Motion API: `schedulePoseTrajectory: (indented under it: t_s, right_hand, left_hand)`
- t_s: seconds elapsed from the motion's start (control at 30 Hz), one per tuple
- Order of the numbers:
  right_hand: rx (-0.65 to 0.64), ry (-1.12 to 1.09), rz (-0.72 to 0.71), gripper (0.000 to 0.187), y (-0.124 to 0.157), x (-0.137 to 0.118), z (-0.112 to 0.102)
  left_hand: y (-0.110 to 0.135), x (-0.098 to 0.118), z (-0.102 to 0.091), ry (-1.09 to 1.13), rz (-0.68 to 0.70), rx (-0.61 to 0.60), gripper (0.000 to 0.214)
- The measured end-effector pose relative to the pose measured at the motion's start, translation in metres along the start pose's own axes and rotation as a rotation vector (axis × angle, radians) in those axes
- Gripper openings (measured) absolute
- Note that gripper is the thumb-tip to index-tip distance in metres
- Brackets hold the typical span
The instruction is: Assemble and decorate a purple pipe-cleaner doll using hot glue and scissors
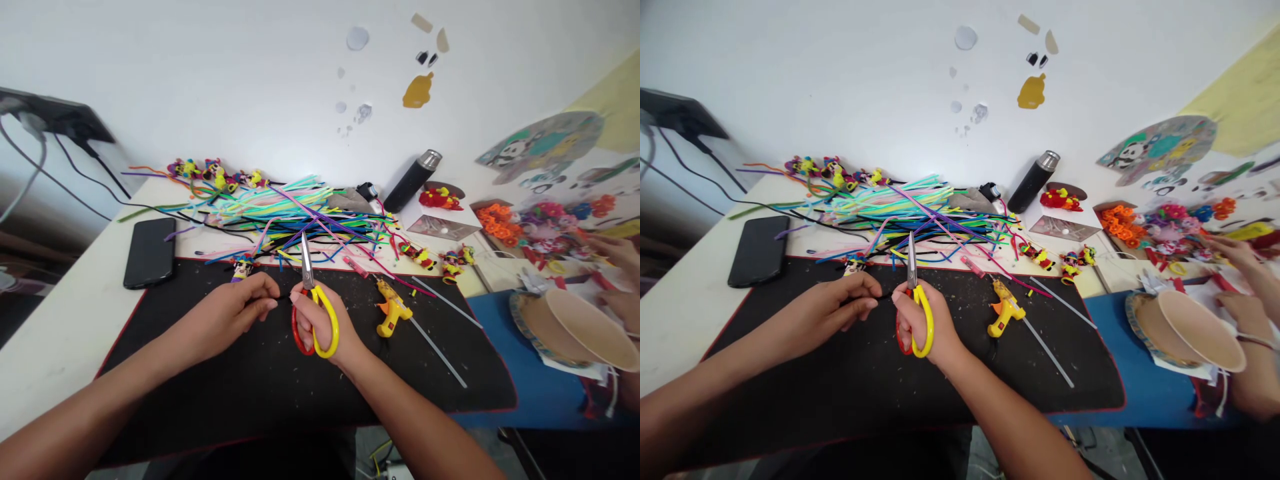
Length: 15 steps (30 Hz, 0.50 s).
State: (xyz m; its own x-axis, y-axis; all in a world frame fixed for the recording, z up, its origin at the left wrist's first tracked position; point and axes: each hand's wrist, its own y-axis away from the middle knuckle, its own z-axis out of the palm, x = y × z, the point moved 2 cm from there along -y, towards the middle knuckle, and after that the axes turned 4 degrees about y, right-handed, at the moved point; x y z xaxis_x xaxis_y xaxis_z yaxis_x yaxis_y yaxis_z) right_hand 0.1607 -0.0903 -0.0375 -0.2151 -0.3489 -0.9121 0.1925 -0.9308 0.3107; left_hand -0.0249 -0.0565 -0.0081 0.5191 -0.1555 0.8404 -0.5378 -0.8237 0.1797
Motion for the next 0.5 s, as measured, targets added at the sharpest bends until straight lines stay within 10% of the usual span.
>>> schedulePoseTrajectory:
  t_s: [0.5]
  right_hand:
    - [-0.054, 0.042, 0.014, 0.039, 0.0034, 0.0046, 0.0015]
  left_hand:
    - [0.0048, 0.0048, 0.0000, -0.047, 0.019, 0.011, 0.024]
